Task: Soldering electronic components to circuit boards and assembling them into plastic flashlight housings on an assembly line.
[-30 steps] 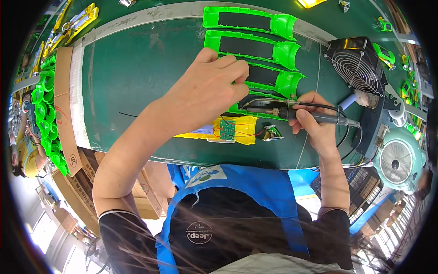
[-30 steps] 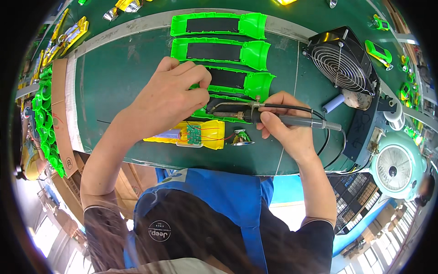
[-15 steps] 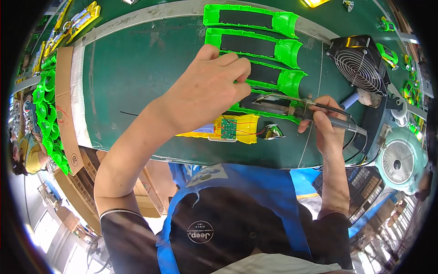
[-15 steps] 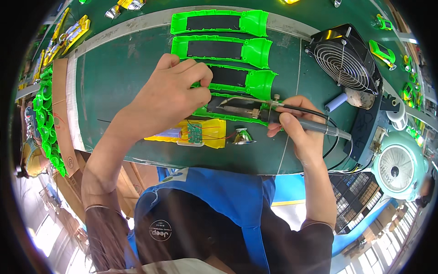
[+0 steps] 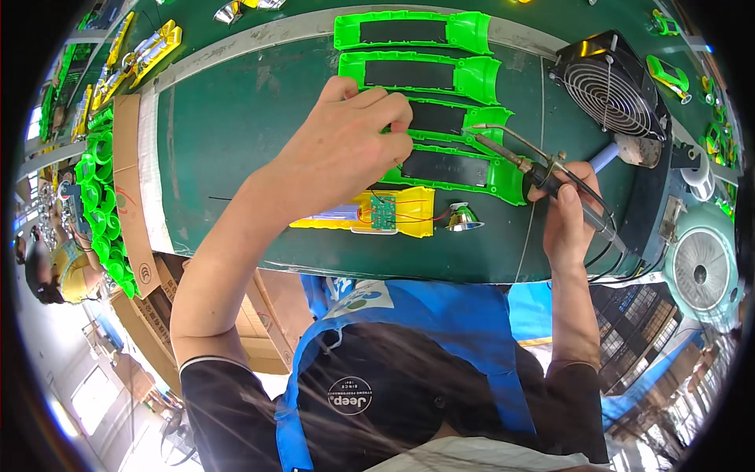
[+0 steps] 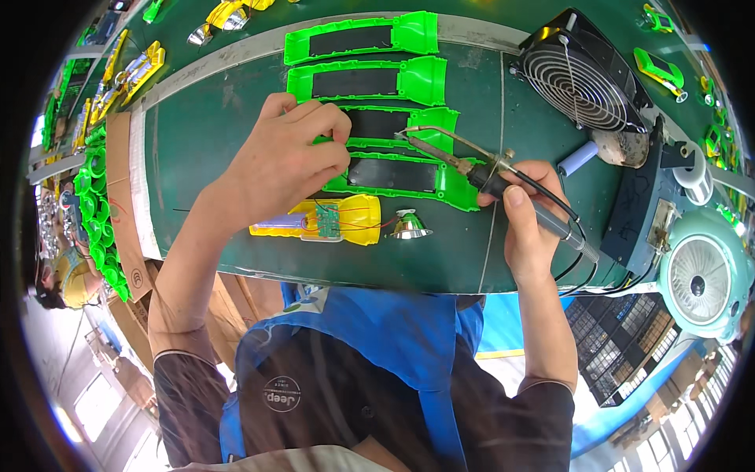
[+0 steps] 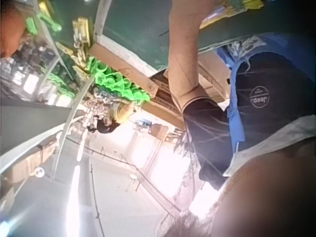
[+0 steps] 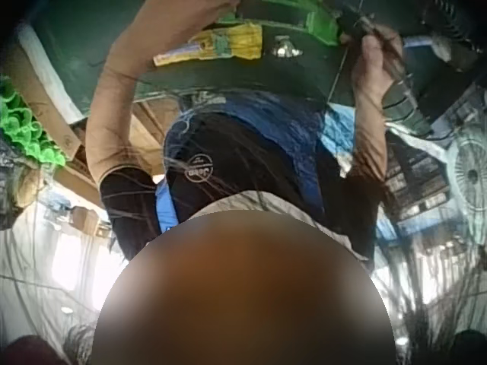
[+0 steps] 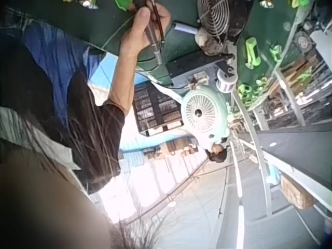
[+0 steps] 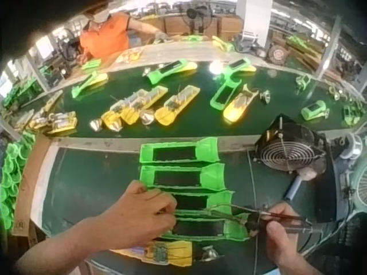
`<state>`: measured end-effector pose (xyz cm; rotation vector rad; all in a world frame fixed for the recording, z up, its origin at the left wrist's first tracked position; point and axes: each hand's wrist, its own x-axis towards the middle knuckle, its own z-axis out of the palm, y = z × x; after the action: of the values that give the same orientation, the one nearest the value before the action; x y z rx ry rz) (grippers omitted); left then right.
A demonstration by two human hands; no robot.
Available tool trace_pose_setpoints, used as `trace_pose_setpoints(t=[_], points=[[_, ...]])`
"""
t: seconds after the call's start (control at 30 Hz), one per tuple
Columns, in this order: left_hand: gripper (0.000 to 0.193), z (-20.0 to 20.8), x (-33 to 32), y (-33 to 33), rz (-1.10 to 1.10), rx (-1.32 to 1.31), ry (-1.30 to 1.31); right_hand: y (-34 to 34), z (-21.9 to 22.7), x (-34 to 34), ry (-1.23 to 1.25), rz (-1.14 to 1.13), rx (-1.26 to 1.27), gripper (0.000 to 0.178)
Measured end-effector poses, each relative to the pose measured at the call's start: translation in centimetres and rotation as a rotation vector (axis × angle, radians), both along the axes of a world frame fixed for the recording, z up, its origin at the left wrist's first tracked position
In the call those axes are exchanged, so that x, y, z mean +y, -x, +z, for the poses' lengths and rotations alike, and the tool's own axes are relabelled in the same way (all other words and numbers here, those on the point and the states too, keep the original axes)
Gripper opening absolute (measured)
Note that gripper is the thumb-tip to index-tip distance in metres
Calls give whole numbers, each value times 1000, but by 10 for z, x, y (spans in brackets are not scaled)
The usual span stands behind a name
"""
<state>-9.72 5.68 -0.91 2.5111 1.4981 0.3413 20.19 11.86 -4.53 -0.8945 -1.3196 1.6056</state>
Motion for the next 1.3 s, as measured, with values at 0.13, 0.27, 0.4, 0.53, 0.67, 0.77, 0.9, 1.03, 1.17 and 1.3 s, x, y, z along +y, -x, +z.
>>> trace_pose_setpoints(t=[0.13,0.27,0.4,0.53,0.67,0.77,0.9,1.03,1.17,1.3], points=[[14,3,1,0,-2,-4,32,-7,-4,-1,-6,-26,5,33],[14,17,-5,-8,96,-270,16,-13,2,-1,-112,-23,-14,31],[17,29,-31,-32,159,-99,-11,-6,5,3,-265,-78,3,31],[14,16,-37,-49,136,85,-16,20,-4,12,-226,-98,23,28],[10,6,-40,-60,119,-121,-148,45,-7,2,-178,-145,77,30],[13,-1,-40,-76,184,-221,-208,58,-11,-20,-87,-167,173,30],[15,-13,-37,-88,382,-279,-255,49,-14,-29,34,-87,326,30],[11,-15,-36,-90,403,-229,-186,8,-2,-6,171,21,335,31],[10,-6,-31,-91,406,-102,-79,-26,13,29,227,281,165,23],[10,4,-22,-93,356,69,44,-24,16,38,150,365,-185,23]])
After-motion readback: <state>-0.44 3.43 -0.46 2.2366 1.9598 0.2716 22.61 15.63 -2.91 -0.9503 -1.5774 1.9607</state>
